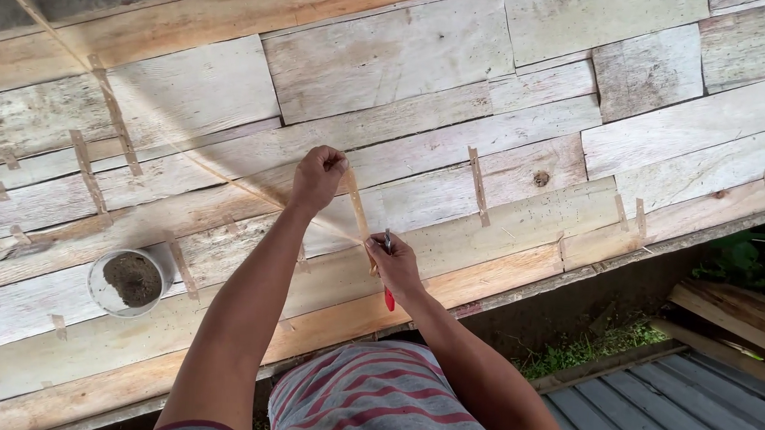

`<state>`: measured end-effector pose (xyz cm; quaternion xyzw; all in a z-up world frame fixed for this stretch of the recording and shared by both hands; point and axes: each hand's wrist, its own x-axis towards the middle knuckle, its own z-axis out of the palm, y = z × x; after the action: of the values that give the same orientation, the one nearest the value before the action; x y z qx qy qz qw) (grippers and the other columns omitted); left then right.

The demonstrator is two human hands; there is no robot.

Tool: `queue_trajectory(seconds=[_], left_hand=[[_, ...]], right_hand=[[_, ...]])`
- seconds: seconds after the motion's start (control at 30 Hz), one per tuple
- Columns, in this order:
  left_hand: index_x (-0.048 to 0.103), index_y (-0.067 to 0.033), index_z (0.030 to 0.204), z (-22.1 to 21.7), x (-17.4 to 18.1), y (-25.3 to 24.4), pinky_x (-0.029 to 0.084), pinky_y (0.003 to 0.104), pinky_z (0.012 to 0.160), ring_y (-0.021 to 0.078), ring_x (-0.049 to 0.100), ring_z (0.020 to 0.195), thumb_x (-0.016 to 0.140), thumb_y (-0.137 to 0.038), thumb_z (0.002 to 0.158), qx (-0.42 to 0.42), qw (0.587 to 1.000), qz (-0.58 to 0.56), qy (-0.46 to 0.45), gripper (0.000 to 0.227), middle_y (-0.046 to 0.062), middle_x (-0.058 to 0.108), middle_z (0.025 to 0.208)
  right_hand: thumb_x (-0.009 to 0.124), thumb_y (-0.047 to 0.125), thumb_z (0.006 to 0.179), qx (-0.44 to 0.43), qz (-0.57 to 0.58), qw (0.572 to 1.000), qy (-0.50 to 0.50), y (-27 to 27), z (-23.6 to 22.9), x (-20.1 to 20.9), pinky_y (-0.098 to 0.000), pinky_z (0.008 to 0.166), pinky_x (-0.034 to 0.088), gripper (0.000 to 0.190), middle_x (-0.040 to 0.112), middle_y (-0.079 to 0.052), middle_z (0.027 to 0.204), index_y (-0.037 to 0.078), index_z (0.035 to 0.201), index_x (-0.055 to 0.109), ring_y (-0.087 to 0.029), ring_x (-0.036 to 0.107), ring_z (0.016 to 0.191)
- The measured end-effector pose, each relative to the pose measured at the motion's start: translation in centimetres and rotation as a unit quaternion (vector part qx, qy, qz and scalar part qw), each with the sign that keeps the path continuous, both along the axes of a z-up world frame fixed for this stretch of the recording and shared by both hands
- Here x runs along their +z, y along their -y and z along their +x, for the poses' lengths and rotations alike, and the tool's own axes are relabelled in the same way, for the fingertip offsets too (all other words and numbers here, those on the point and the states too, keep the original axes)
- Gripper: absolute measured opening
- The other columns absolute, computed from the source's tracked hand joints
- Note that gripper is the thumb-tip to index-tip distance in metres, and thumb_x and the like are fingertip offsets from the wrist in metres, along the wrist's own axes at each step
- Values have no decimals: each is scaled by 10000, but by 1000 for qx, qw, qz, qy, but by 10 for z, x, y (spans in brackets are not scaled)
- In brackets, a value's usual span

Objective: The person is cutting thin strips of wood veneer using a utility knife and applying them to a larger wooden panel.

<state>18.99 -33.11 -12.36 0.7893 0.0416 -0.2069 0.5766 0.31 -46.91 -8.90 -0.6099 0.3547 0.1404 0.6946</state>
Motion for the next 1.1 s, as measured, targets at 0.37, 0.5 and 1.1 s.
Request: queue_trajectory(seconds=[0.37, 0.5, 1.1], left_hand=[[690, -90, 1206, -4, 2, -14, 580, 435, 803, 322, 660, 969, 723, -71, 916, -126, 960, 179, 177, 292, 96, 579, 1050], [657, -56, 1282, -8, -14, -16, 601, 477, 898, 369, 584, 1081, 760, -96, 903, -154, 926, 225, 259, 395, 92, 472, 1142], [541, -116, 1318, -22, 2, -2, 528, 467, 898, 291, 517, 1143, 880, -416, 719, -169, 897, 309, 266, 751, 50, 423, 1281]], right_hand=[[760, 196, 966, -27, 11, 1000, -7, 3, 3, -7, -245, 521, 528, 142, 548, -65, 632, 85, 1055, 753, -138, 617, 524], [743, 198, 974, -44, 10, 999, 7, 0, 8, 9, -247, 497, 525, 146, 551, -52, 610, 75, 1054, 739, -123, 598, 515], [744, 243, 983, -98, 65, 993, 9, 9, 4, -14, -249, 465, 502, 169, 545, -61, 620, 100, 1069, 717, -115, 532, 476]])
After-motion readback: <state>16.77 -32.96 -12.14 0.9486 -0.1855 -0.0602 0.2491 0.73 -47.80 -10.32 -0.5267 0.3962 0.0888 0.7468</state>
